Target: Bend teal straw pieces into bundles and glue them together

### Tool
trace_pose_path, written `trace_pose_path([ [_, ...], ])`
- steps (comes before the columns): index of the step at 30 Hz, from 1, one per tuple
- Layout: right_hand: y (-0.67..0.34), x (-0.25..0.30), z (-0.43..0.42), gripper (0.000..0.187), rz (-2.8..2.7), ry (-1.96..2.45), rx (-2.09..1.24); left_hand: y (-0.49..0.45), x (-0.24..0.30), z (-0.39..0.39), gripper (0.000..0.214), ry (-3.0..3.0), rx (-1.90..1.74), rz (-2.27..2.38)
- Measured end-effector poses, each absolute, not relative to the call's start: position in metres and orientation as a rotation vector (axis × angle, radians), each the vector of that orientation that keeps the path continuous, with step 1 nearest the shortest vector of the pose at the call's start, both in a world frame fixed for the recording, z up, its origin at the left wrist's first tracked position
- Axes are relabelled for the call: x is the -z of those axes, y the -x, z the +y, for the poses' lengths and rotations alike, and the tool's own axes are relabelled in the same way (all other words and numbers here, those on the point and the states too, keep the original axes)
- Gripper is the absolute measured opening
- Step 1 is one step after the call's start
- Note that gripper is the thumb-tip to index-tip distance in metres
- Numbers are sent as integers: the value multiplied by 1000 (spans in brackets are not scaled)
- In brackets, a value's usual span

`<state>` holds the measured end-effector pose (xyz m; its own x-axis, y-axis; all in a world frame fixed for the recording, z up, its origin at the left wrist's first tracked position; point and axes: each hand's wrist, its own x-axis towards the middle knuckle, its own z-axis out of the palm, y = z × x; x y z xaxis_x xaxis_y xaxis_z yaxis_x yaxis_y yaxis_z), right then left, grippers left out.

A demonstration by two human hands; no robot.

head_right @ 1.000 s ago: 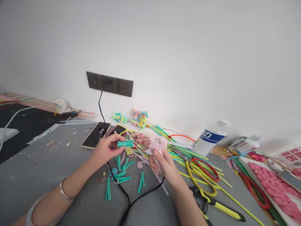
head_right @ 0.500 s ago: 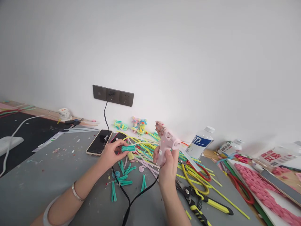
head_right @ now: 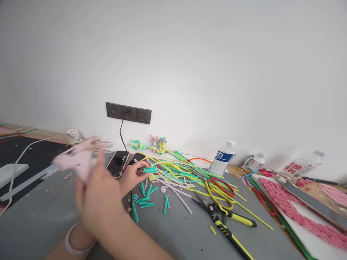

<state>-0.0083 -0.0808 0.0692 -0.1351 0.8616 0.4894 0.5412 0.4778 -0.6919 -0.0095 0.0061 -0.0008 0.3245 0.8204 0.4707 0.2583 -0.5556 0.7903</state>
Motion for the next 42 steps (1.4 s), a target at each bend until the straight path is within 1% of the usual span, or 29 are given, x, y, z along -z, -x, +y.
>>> trace_pose_path([
  [2, 41, -61, -79, 84, -2121, 1227, -552, 10, 1, 7, 13, -1977, -1168, 915],
  [5, 75, -47, -69, 88, -2274, 1398, -575, 9, 4, 10, 14, -1908, -1140, 924],
  [7, 88, -38, -60, 89, -2311, 1502, -635, 9, 8, 13, 15, -1876, -1130, 913],
  [11, 100, -23, -44, 84, -2322, 1623, -668, 7, 13, 15, 17, -1858, -1090, 904],
  [14, 98, -21, -45, 93, -2361, 1659, -746, 7, 14, 15, 19, -1852, -1073, 908],
  [16, 91, -27, -55, 95, -2389, 1618, -716, 8, 14, 15, 19, -1847, -1081, 906],
  [20, 54, -52, -95, 84, -2300, 1403, -462, 9, 13, 15, 20, -1859, -1096, 934],
  [21, 40, -59, -105, 75, -2302, 1303, -443, 10, 13, 15, 21, -1863, -1099, 943],
  [23, 5, -71, -117, 44, -2304, 1155, -437, 10, 12, 15, 22, -1860, -1106, 947],
  [26, -55, -77, -115, 18, -2252, 1184, -462, 9, 11, 15, 24, -1841, -1113, 918],
  [27, -76, -75, -110, 14, -2283, 1214, -465, 8, 11, 16, 24, -1837, -1114, 919],
  [29, -114, -67, -97, 11, -2373, 1251, -448, 7, 11, 16, 24, -1832, -1115, 934],
  [33, -160, -41, -78, 16, -2515, 1325, -437, 6, 8, 15, 23, -1849, -1093, 950],
  [37, -163, -24, -68, 16, -2504, 1291, -457, 7, 6, 13, 20, -1872, -1088, 946],
  [42, -152, -18, -64, 14, -2500, 1311, -524, 7, 8, 12, 19, -1892, -1089, 960],
])
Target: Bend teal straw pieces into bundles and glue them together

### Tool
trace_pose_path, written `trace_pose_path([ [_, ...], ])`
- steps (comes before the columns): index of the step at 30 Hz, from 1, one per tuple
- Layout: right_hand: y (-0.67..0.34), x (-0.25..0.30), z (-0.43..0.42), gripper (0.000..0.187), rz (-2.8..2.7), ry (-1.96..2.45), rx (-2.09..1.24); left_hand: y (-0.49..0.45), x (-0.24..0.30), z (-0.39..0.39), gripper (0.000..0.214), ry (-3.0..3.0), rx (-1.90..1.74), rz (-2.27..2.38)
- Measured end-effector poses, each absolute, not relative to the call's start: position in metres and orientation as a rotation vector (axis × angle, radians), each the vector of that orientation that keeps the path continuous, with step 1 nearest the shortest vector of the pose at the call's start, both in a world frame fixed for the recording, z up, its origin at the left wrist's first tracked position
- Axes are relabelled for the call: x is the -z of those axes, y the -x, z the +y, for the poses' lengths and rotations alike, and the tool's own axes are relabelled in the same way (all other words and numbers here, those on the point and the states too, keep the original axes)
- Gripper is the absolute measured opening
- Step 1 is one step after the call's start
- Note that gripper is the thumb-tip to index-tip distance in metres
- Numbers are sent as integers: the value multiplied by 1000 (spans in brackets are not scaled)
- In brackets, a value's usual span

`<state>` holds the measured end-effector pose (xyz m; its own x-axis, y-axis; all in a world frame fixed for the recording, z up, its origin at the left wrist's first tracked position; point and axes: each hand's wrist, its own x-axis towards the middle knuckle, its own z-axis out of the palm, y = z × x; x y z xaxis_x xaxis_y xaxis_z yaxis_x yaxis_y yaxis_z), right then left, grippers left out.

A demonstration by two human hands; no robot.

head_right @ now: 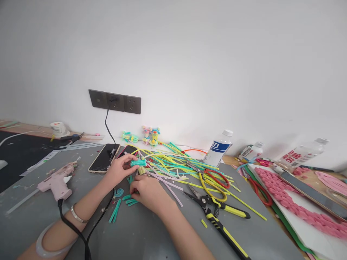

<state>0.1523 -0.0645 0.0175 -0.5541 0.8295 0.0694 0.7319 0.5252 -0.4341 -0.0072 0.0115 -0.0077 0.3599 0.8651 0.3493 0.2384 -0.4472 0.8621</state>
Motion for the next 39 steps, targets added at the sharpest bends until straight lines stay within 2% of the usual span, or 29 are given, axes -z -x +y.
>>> trace_pose_path([
  [5, -160, -11, -64, 19, -2324, 1256, -638, 7, 6, 10, 17, -1903, -1077, 952],
  [11, -196, -17, -58, 7, -1825, 1091, -1244, 7, 5, 8, 18, -1882, -1087, 942],
  [13, -206, -21, -55, 12, -1648, 993, -1352, 6, 4, 7, 18, -1876, -1086, 937],
  [16, -217, -25, -52, 28, -1481, 965, -1302, 6, 3, 5, 17, -1874, -1058, 929],
  [21, -218, -24, -47, 40, -1328, 1071, -1108, 6, 0, 2, 16, -1914, -1033, 900],
  [24, -214, -20, -45, 36, -1260, 1100, -1082, 7, -1, 1, 14, -1980, -1043, 907],
  [32, -212, -8, -39, 41, -1126, 1171, -1162, 7, 0, 3, 11, -2154, -1074, 958],
  [39, -210, -4, -38, 36, -1155, 1166, -1048, 6, -3, 2, 11, -2072, -1088, 940],
])
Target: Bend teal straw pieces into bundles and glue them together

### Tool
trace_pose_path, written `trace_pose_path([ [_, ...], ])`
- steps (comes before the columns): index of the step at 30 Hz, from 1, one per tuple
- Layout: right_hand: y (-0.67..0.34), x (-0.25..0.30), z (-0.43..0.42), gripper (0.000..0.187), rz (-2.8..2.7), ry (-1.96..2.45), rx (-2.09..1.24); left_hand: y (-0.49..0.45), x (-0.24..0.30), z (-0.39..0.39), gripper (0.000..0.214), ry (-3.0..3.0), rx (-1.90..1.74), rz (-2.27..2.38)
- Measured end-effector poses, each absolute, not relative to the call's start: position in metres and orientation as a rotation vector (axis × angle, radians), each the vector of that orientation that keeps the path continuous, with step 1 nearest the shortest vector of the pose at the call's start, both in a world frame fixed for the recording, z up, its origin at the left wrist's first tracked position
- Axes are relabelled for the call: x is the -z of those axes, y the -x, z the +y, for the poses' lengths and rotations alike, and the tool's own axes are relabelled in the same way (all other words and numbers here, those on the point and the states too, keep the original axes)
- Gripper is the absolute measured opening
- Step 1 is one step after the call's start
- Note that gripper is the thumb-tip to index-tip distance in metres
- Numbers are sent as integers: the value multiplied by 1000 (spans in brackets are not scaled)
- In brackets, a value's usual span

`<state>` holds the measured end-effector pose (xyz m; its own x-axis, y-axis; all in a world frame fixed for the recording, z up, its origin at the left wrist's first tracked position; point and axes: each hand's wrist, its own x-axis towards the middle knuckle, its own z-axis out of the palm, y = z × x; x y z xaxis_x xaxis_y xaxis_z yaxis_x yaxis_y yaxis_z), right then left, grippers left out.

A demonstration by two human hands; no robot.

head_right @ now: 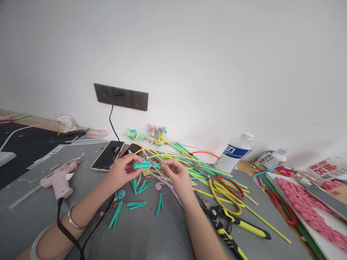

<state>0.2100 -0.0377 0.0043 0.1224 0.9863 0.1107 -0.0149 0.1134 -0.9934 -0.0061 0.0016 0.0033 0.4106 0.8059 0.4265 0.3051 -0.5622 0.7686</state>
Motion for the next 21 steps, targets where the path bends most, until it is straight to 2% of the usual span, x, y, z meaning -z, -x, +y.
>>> trace_pose_path([
  [11, -206, -6, -40, 37, -984, 1113, -1219, 7, -5, 0, 12, -2048, -1095, 910],
  [21, -207, -5, -39, 36, -978, 1129, -1193, 9, 0, 3, 13, -2143, -1073, 916],
])
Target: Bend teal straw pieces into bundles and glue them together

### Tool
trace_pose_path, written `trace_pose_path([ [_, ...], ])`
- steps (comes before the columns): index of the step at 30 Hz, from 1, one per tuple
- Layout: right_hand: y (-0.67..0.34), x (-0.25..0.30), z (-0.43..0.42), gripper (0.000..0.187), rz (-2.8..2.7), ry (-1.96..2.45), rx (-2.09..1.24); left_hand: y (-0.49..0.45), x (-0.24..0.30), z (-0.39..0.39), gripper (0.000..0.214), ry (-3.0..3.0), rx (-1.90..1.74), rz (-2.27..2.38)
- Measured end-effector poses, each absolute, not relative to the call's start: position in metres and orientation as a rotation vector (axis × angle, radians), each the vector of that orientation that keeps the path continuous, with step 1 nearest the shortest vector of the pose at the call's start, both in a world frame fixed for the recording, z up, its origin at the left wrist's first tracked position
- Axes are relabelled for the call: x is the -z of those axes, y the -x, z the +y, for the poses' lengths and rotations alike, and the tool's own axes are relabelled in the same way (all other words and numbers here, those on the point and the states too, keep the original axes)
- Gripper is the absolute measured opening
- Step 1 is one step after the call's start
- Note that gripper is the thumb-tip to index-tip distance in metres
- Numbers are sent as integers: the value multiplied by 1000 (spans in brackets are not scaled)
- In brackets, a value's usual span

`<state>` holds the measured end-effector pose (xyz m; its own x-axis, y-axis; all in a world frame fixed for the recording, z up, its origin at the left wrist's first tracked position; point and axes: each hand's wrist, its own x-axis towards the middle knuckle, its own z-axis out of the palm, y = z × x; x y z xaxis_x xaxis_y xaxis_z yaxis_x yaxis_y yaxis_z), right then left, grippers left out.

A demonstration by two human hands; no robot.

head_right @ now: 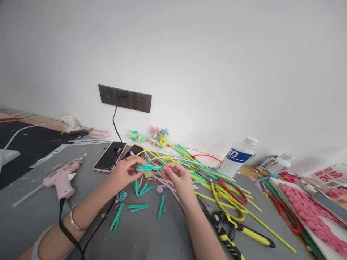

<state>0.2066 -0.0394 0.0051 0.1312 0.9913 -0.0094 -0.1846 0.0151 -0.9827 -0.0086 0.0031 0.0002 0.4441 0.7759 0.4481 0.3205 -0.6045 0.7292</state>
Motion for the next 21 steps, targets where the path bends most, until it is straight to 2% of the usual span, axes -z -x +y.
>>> trace_pose_path([
  [11, -205, -6, -40, 36, -1001, 1126, -1259, 8, -1, 4, 13, -2007, -1097, 988],
  [21, -200, -3, -41, 31, -1202, 1149, -945, 6, -3, 2, 16, -1941, -1088, 977],
])
